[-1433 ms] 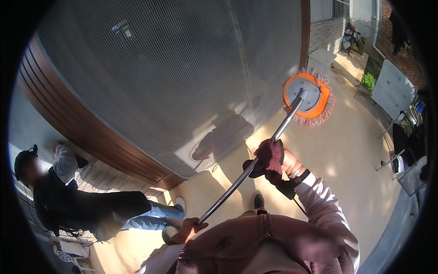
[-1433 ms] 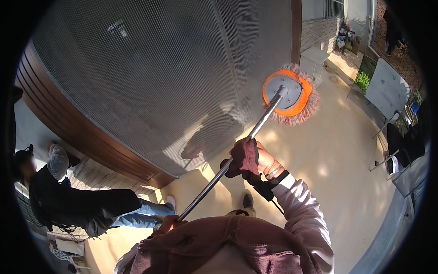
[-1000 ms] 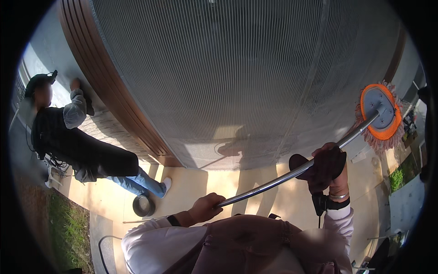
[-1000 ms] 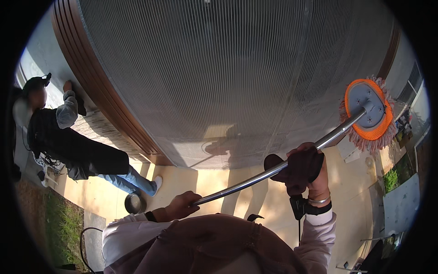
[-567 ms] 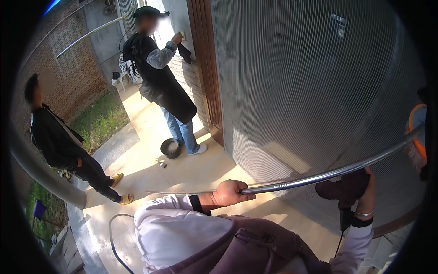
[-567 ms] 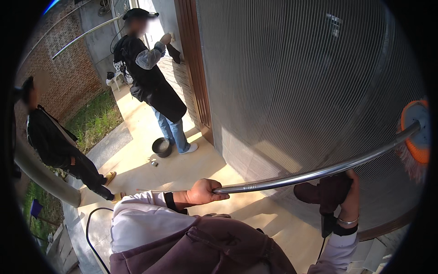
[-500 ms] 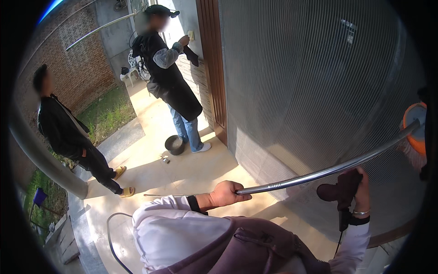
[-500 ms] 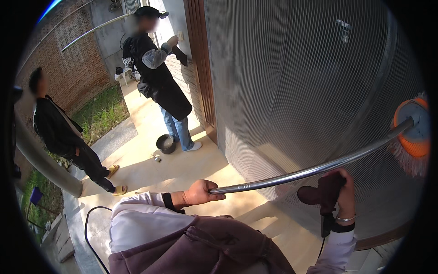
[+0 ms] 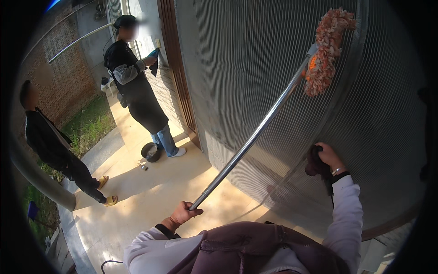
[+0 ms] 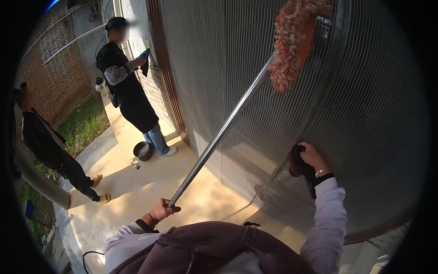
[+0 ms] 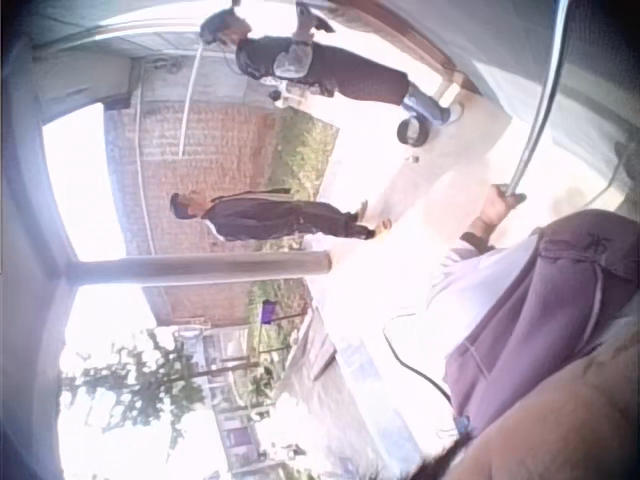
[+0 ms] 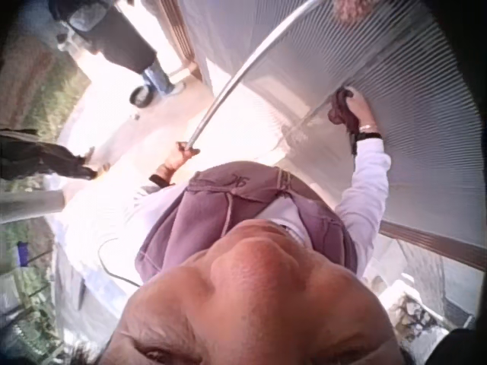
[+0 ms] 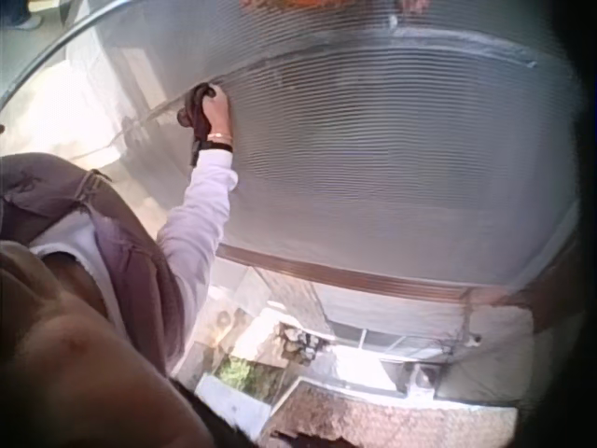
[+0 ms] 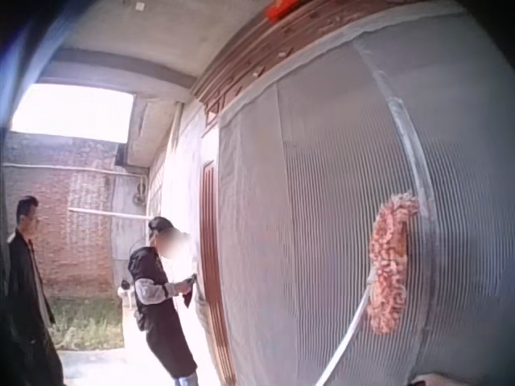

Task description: The person removes a mop head from a bucket, wrings it out, and attaches it to a mop handle. They then carry the assembled mop into a room and place it against a window.

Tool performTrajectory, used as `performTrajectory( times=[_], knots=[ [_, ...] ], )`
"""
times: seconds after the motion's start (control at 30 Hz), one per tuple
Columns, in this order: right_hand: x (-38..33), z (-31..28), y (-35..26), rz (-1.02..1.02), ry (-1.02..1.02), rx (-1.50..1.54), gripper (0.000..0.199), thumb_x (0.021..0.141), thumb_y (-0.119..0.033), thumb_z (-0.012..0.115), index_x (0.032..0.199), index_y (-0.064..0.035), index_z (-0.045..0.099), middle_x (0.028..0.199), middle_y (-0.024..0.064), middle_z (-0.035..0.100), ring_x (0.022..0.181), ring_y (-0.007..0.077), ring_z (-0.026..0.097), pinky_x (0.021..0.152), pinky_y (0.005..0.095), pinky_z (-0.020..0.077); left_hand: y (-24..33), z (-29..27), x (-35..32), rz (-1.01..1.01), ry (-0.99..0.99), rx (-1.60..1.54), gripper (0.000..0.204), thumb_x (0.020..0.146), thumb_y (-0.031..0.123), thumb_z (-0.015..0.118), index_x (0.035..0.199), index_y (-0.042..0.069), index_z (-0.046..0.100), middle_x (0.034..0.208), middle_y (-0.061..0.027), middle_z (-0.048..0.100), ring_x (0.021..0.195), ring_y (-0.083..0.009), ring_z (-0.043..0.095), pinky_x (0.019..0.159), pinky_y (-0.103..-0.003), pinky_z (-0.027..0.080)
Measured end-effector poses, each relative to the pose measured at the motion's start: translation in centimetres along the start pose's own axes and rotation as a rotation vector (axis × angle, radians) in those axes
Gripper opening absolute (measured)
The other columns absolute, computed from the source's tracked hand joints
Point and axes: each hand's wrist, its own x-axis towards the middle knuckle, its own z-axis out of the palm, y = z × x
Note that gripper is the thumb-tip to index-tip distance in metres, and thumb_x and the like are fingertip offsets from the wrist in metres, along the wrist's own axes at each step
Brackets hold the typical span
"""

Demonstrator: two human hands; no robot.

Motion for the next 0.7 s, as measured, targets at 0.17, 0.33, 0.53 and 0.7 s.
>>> performTrajectory(
  times=[0.17, 0.33, 0.53, 0.7],
  knots=[
    [5.3, -1.3, 4.4, 0.012, 0.035, 0.005, 0.032, 0.076, -0.004, 0.047, 0.107, 0.0007, 0.054, 0.096, 0.0129, 0.06, 0.089, 0.0246, 0.057, 0.078, 0.0335, 0.0448, -0.8, 2.8, -2.9, 0.024, 0.031, -0.085, 0.028, 0.07, 0.023, 0.071, 0.056, 0.004, 0.056, 0.052, 0.0013, 0.048, 0.052, -0.0078, 0.043, 0.05, -0.025, 0.035],
    [11.7, -5.0, 10.3, -0.051, 0.1, -0.018, 0.035, 0.08, -0.007, 0.045, 0.114, 0.0, 0.05, 0.106, 0.0145, 0.056, 0.097, 0.0254, 0.053, 0.081, 0.035, 0.0426, -1.7, 7.8, -6.9, -0.015, 0.131, -0.083, 0.03, 0.07, 0.025, 0.07, 0.056, 0.004, 0.055, 0.051, 0.0008, 0.049, 0.05, -0.0073, 0.043, 0.048, -0.025, 0.034],
    [16.3, -14.6, 18.0, -0.146, 0.266, -0.211, 0.039, 0.084, -0.011, 0.041, 0.123, -0.0078, 0.043, 0.125, 0.0171, 0.042, 0.114, 0.0344, 0.041, 0.093, 0.041, 0.0361, -1.3, 14.9, -12.0, -0.07, 0.222, -0.093, 0.028, 0.07, 0.021, 0.071, 0.055, 0.003, 0.055, 0.051, -0.0005, 0.051, 0.049, -0.0085, 0.046, 0.047, -0.026, 0.035],
    [17.3, -22.1, 21.2, 0.061, 0.297, -0.158, 0.044, 0.089, -0.025, 0.041, 0.128, -0.0055, 0.036, 0.13, 0.0174, 0.038, 0.118, 0.03, 0.039, 0.098, 0.0416, 0.0324, -0.4, 20.7, -15.2, -0.24, 0.302, -0.077, 0.029, 0.068, 0.027, 0.072, 0.059, 0.003, 0.058, 0.054, -0.0011, 0.053, 0.052, -0.0091, 0.047, 0.05, -0.026, 0.037]
  ],
)
